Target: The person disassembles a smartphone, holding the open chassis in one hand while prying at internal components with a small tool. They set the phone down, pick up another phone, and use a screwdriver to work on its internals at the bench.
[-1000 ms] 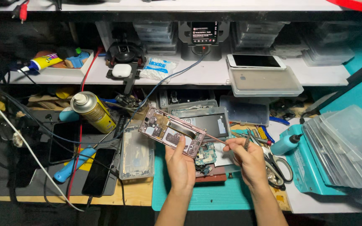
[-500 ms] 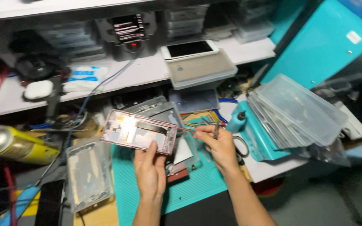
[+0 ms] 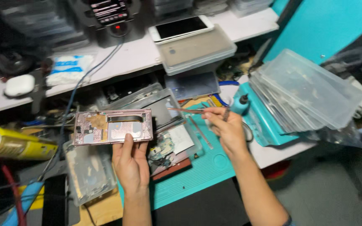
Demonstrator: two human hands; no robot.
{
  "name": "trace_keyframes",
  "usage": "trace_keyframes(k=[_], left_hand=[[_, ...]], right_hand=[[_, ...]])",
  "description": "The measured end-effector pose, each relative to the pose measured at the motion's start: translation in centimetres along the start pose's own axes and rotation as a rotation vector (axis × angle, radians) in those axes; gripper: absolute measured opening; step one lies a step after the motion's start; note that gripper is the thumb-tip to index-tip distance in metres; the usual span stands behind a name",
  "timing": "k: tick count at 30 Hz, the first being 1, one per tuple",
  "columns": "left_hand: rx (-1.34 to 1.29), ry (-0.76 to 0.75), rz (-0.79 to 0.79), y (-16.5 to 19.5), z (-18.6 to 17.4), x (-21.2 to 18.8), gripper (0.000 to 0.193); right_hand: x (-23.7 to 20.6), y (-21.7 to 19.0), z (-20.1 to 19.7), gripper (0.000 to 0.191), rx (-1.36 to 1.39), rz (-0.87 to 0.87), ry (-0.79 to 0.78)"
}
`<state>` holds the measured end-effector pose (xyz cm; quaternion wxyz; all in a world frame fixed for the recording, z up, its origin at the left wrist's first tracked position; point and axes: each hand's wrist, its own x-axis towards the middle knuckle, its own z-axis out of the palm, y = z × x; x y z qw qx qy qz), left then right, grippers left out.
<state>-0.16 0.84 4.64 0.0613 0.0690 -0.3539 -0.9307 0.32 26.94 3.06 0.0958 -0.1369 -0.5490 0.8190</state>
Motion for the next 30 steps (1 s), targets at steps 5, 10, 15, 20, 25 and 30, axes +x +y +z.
trace_keyframes(k=[5,10,15,20,25,30], left_hand=[[-0.060,0.059,0.130,1.4,-1.6,0.5,0.038],[-0.091,0.092,0.205,2.1,-2.8,0.2,0.037],[-0.109,0.096,0.203,1.8,-3.2,-0.2,0.035],[-0.125,0.104,0.196,1.2,-3.4,0.0,0.030],[-0.117,0.118,0.181,0.9,-3.6,-0.1,0.029],[-0.129,0.109,0.179,0.8,-3.5,-0.2,0.026]], right_hand=[[0.5,-0.8,-0.6,0.021,-0.105,0.006,-0.007],[0.3,-0.9,0.8,0.021,-0.379,-0.049,-0.051],[0.5,-0.6,2.9,0.019,-0.590,-0.185,-0.153],[0.8,-0.2,5.1,0.017,-0.712,-0.141,-0.212],[0.3,-0.2,7.0,0.019,-0.889,-0.158,-0.223],[-0.2,-0.9,7.5,0.022,-1.131,-0.486,-0.239]])
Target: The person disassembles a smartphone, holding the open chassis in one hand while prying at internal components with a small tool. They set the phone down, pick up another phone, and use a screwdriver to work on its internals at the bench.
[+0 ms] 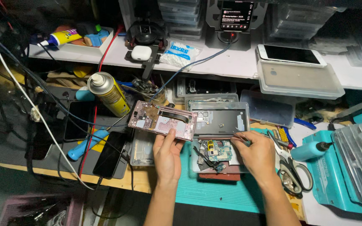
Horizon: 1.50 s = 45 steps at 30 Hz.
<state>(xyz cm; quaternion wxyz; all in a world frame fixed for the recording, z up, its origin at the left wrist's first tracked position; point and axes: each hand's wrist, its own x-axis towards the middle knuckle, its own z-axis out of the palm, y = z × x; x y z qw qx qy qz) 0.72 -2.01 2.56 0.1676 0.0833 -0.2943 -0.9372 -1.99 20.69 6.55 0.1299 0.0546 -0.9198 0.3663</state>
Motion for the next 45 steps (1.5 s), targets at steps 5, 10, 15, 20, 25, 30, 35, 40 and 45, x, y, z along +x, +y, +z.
trace_keyframes(k=[5,10,15,20,25,30,35,40,45], left_hand=[[-0.006,-0.016,-0.023,-0.4,0.5,-0.1,0.029],[0.042,-0.051,-0.092,-1.7,1.5,-0.7,0.028],[0.139,-0.192,-0.156,-4.0,3.8,-2.4,0.022],[0.655,-0.454,-0.195,-3.2,5.2,-2.5,0.026],[1.409,-0.789,0.418,-0.7,5.0,-1.7,0.047],[1.589,-0.858,0.429,-0.8,5.3,-1.6,0.054],[1.578,-0.901,0.401,-0.3,5.5,-1.1,0.055],[1.284,-0.826,0.203,2.0,5.8,-0.5,0.054],[1.057,-0.652,0.071,4.9,5.9,-0.3,0.052]], right_hand=[[0.1,0.9,-0.3,0.028,-0.055,-0.091,0.041],[0.3,2.0,-0.1,0.027,0.319,0.118,-0.063],[0.3,2.8,0.0,0.023,0.800,0.404,-0.281],[0.0,4.7,-0.7,0.013,1.143,0.488,-0.262],[0.4,7.4,-2.9,0.010,1.207,0.440,-0.064],[0.0,8.5,-3.6,0.011,1.119,0.495,0.044],[-0.3,8.8,-4.1,0.013,1.113,0.483,0.085],[-0.1,9.5,-5.2,0.018,1.100,0.503,0.111],[-0.2,9.9,-5.5,0.021,1.071,0.534,0.057]])
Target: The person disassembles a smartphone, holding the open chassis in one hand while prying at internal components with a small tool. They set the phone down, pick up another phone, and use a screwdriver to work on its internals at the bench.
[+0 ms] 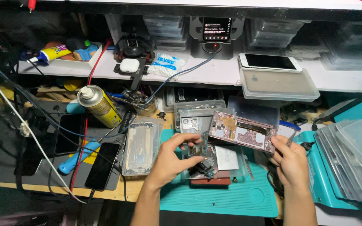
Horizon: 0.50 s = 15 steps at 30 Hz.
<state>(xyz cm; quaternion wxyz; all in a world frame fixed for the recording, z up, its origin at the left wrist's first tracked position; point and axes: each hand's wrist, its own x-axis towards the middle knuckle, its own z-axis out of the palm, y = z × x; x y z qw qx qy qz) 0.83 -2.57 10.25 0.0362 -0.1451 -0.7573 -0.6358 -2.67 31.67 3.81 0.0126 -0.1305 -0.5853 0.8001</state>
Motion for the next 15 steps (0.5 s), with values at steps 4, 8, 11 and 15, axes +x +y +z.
trace_keyframes(k=[4,8,11,15], left_hand=[[0.425,-0.045,0.176,0.6,0.0,-1.3,0.056],[0.623,-0.116,0.314,0.2,1.4,-1.9,0.060],[0.675,-0.143,0.331,-0.4,2.4,-1.5,0.061],[0.724,-0.093,0.350,-0.9,4.1,-0.5,0.067]], right_hand=[[0.2,0.5,0.2,0.020,0.032,-0.021,0.008],[0.3,0.8,0.5,0.018,0.085,-0.057,-0.013],[0.1,0.6,0.6,0.018,0.080,-0.062,-0.003],[-0.3,0.4,0.9,0.019,0.089,-0.039,0.030]])
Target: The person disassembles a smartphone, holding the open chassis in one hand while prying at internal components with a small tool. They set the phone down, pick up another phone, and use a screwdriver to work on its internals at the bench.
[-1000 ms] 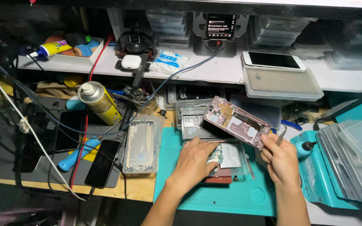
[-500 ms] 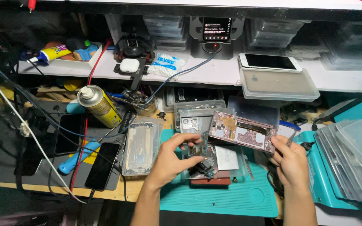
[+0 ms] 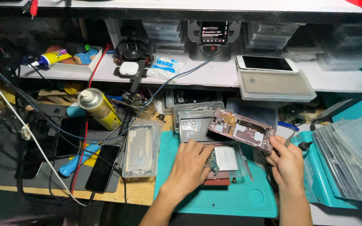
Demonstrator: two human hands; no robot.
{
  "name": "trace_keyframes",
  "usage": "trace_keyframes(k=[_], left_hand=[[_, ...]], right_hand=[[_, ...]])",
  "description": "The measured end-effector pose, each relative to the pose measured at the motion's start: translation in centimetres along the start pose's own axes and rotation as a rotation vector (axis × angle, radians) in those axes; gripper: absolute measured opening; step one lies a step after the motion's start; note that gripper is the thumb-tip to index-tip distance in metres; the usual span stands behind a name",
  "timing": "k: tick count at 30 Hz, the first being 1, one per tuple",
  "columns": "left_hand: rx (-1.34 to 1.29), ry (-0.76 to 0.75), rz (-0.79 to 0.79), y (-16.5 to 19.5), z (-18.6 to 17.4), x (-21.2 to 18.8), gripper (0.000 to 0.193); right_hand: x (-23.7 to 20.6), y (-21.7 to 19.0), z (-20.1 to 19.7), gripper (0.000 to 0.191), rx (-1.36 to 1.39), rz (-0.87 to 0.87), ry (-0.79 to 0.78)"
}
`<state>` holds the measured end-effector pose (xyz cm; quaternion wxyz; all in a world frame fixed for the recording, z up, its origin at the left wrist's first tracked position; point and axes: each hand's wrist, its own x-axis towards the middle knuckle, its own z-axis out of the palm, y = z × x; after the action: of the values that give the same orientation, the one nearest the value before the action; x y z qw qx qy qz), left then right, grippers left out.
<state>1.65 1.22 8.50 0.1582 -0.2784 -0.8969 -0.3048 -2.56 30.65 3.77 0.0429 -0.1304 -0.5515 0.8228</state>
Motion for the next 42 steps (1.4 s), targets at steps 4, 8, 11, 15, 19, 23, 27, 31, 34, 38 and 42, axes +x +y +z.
trace_keyframes(k=[4,8,11,15,19,23,27,31,34,38,42], left_hand=[[-0.023,0.037,-0.024,0.0,-0.1,0.3,0.066],[-0.019,0.044,-0.073,-0.4,-1.3,-0.3,0.062],[-0.001,0.012,-0.082,-0.2,-1.3,-0.3,0.066],[0.069,-0.025,-0.119,-0.2,-1.1,-0.2,0.064],[-0.042,-0.034,-0.119,-0.5,-1.2,-0.7,0.067],[0.024,-0.027,-0.098,-0.1,-0.1,-0.3,0.068],[0.072,-0.028,-0.102,0.2,-0.1,-0.1,0.068],[-0.150,0.044,-0.158,-0.8,-2.5,-0.5,0.067],[-0.306,0.160,-0.258,-1.6,-4.3,-0.6,0.067],[-0.389,0.343,-0.351,-2.4,-5.2,-0.6,0.062],[-0.407,0.398,-0.367,-3.0,-5.3,-0.8,0.054]], right_hand=[[0.0,0.0,-0.1,0.017,0.003,0.000,-0.017],[0.1,0.2,-0.2,0.018,-0.006,-0.015,-0.016],[0.1,0.5,0.2,0.015,0.000,-0.008,-0.012],[-0.1,0.5,0.6,0.016,-0.006,-0.003,-0.018],[-0.3,0.4,0.4,0.015,0.003,-0.001,-0.010],[-0.3,0.5,0.6,0.016,0.006,-0.007,-0.028],[-0.5,0.3,0.8,0.018,-0.027,0.015,-0.020],[-0.6,0.1,0.5,0.021,-0.087,0.030,-0.037],[-0.2,0.5,-0.1,0.019,-0.112,0.073,-0.088],[0.6,1.8,-0.6,0.018,-0.196,0.182,-0.184],[0.9,2.7,-0.8,0.021,-0.345,0.173,-0.294]])
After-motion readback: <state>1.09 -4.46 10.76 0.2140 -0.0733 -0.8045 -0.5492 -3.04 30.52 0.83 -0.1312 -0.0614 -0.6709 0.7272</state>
